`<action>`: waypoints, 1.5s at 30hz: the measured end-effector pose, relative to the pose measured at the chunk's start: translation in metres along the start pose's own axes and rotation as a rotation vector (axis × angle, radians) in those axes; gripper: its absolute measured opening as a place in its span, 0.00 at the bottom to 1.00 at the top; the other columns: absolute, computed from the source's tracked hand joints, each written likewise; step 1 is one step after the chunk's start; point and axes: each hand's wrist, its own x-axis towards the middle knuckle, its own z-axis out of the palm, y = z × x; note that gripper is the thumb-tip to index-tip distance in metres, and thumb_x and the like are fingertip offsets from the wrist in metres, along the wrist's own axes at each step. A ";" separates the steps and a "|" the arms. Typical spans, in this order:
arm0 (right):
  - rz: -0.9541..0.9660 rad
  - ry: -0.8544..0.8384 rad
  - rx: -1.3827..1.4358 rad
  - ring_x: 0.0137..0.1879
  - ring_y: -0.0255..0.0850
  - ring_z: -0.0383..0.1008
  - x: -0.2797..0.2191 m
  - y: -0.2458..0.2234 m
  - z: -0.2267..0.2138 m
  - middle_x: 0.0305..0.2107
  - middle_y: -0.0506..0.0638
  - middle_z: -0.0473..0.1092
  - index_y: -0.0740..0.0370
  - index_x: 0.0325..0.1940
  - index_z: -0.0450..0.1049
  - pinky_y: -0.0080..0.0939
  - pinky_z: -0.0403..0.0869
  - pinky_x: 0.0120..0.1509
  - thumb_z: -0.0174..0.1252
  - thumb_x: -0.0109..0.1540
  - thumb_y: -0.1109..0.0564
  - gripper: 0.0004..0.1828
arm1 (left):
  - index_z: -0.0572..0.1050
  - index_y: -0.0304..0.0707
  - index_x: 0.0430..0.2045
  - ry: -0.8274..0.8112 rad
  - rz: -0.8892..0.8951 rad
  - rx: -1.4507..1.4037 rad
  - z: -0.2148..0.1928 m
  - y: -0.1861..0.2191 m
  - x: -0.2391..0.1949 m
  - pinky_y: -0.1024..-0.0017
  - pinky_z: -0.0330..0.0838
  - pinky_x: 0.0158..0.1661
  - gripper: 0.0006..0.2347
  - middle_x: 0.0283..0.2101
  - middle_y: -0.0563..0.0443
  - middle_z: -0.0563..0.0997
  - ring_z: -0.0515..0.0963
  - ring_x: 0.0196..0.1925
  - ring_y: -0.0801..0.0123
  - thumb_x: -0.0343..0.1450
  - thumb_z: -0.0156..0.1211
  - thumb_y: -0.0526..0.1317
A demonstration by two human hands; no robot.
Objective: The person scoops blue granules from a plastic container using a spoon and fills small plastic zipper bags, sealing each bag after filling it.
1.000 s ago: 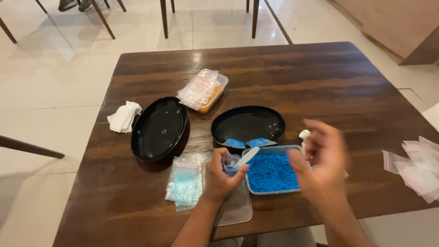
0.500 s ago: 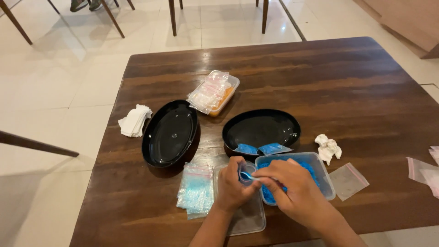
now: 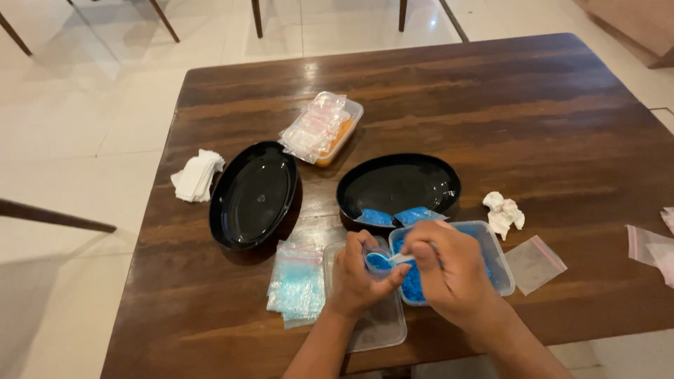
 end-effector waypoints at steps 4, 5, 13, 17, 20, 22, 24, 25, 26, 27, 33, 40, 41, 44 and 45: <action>-0.008 -0.082 0.007 0.31 0.38 0.75 0.008 0.000 0.010 0.27 0.43 0.78 0.55 0.32 0.76 0.41 0.71 0.42 0.43 0.69 0.47 0.20 | 0.61 0.37 0.32 -0.027 0.016 -0.015 0.001 0.001 -0.003 0.66 0.62 0.24 0.22 0.27 0.52 0.67 0.67 0.23 0.67 0.64 0.68 0.52; -0.008 -0.081 0.006 0.31 0.38 0.75 0.008 0.001 0.010 0.27 0.43 0.78 0.55 0.32 0.76 0.41 0.71 0.42 0.43 0.69 0.47 0.20 | 0.61 0.37 0.32 -0.027 0.017 -0.016 0.001 0.001 -0.002 0.66 0.62 0.24 0.22 0.27 0.52 0.67 0.67 0.23 0.67 0.64 0.68 0.52; 0.130 0.126 -0.020 0.23 0.35 0.75 0.001 0.012 -0.012 0.18 0.44 0.73 0.53 0.35 0.79 0.34 0.70 0.29 0.43 0.69 0.46 0.20 | 0.59 0.41 0.34 -0.059 -0.142 -0.098 -0.001 0.001 0.000 0.68 0.64 0.27 0.24 0.33 0.50 0.72 0.71 0.28 0.68 0.63 0.67 0.54; 0.234 0.293 0.157 0.26 0.31 0.74 -0.019 0.026 -0.028 0.21 0.47 0.72 0.59 0.35 0.77 0.27 0.65 0.27 0.45 0.72 0.49 0.20 | 0.59 0.42 0.32 -0.107 -0.130 -0.077 -0.004 0.007 0.002 0.70 0.63 0.26 0.25 0.30 0.53 0.68 0.70 0.28 0.70 0.61 0.69 0.56; 0.295 0.461 0.272 0.28 0.35 0.73 -0.040 0.047 -0.035 0.27 0.52 0.72 0.65 0.39 0.76 0.30 0.71 0.32 0.47 0.73 0.51 0.19 | 0.62 0.41 0.32 -0.126 -0.151 -0.065 -0.004 0.010 0.002 0.71 0.64 0.27 0.24 0.31 0.54 0.69 0.70 0.27 0.71 0.60 0.70 0.56; 0.374 0.665 0.421 0.28 0.37 0.71 -0.057 0.064 -0.038 0.24 0.53 0.69 0.66 0.43 0.71 0.31 0.70 0.33 0.48 0.76 0.46 0.20 | 0.62 0.42 0.33 -0.108 -0.195 -0.118 -0.005 0.010 0.002 0.71 0.68 0.26 0.23 0.30 0.55 0.71 0.74 0.26 0.71 0.60 0.68 0.55; 0.415 0.673 0.308 0.29 0.39 0.72 -0.067 0.069 -0.041 0.24 0.55 0.69 0.68 0.43 0.72 0.33 0.71 0.36 0.46 0.77 0.46 0.22 | 0.60 0.43 0.32 -0.077 -0.162 -0.183 -0.003 0.007 0.002 0.73 0.65 0.26 0.22 0.30 0.55 0.69 0.71 0.26 0.73 0.62 0.65 0.55; 0.454 0.680 0.196 0.30 0.40 0.73 -0.072 0.071 -0.042 0.24 0.57 0.70 0.70 0.43 0.73 0.35 0.72 0.40 0.44 0.79 0.45 0.25 | 0.58 0.43 0.31 -0.046 -0.127 -0.246 -0.003 0.006 0.002 0.74 0.63 0.27 0.22 0.29 0.55 0.67 0.68 0.26 0.74 0.65 0.63 0.55; 0.456 0.678 0.196 0.30 0.40 0.73 -0.078 0.074 -0.042 0.24 0.57 0.70 0.70 0.43 0.73 0.35 0.72 0.40 0.44 0.79 0.45 0.25 | 0.58 0.43 0.31 -0.046 -0.130 -0.245 -0.002 0.006 0.003 0.74 0.63 0.27 0.22 0.29 0.55 0.67 0.68 0.26 0.74 0.65 0.63 0.55; 0.385 0.599 0.152 0.32 0.41 0.75 -0.083 0.076 -0.041 0.26 0.57 0.73 0.70 0.44 0.75 0.35 0.74 0.41 0.46 0.76 0.47 0.23 | 0.58 0.43 0.31 -0.037 -0.121 -0.264 -0.001 0.005 0.002 0.74 0.62 0.26 0.21 0.29 0.55 0.67 0.67 0.25 0.74 0.65 0.63 0.53; 0.136 0.322 0.095 0.38 0.38 0.78 -0.086 0.078 -0.036 0.32 0.50 0.79 0.61 0.40 0.81 0.35 0.75 0.46 0.48 0.69 0.45 0.21 | 0.58 0.41 0.33 -0.033 -0.108 -0.301 0.000 0.006 0.001 0.75 0.63 0.27 0.20 0.29 0.54 0.67 0.66 0.26 0.74 0.66 0.62 0.53; 0.177 0.056 -0.034 0.44 0.38 0.77 -0.104 0.071 -0.039 0.37 0.43 0.82 0.51 0.40 0.84 0.42 0.65 0.55 0.48 0.66 0.41 0.21 | 0.58 0.42 0.33 -0.034 -0.113 -0.283 -0.002 0.006 0.002 0.74 0.63 0.28 0.20 0.30 0.54 0.67 0.66 0.26 0.74 0.66 0.61 0.53; 0.178 0.053 -0.034 0.44 0.38 0.77 -0.113 0.074 -0.039 0.37 0.43 0.82 0.51 0.40 0.84 0.42 0.65 0.55 0.48 0.66 0.41 0.21 | 0.58 0.42 0.33 -0.033 -0.116 -0.284 -0.002 0.007 0.002 0.74 0.63 0.28 0.20 0.30 0.54 0.67 0.66 0.26 0.74 0.66 0.61 0.53; 0.198 -0.005 -0.134 0.47 0.38 0.75 -0.137 0.082 -0.041 0.36 0.40 0.80 0.47 0.37 0.84 0.43 0.63 0.55 0.42 0.67 0.37 0.25 | 0.57 0.42 0.32 -0.030 -0.108 -0.266 -0.001 0.008 0.003 0.75 0.62 0.26 0.20 0.28 0.53 0.68 0.66 0.25 0.74 0.66 0.61 0.54; 0.196 0.005 -0.119 0.46 0.38 0.75 -0.143 0.084 -0.041 0.37 0.41 0.81 0.47 0.38 0.84 0.44 0.62 0.56 0.44 0.67 0.39 0.24 | 0.58 0.42 0.32 -0.024 -0.096 -0.261 -0.001 0.007 0.003 0.75 0.62 0.26 0.20 0.27 0.54 0.67 0.65 0.24 0.74 0.67 0.60 0.54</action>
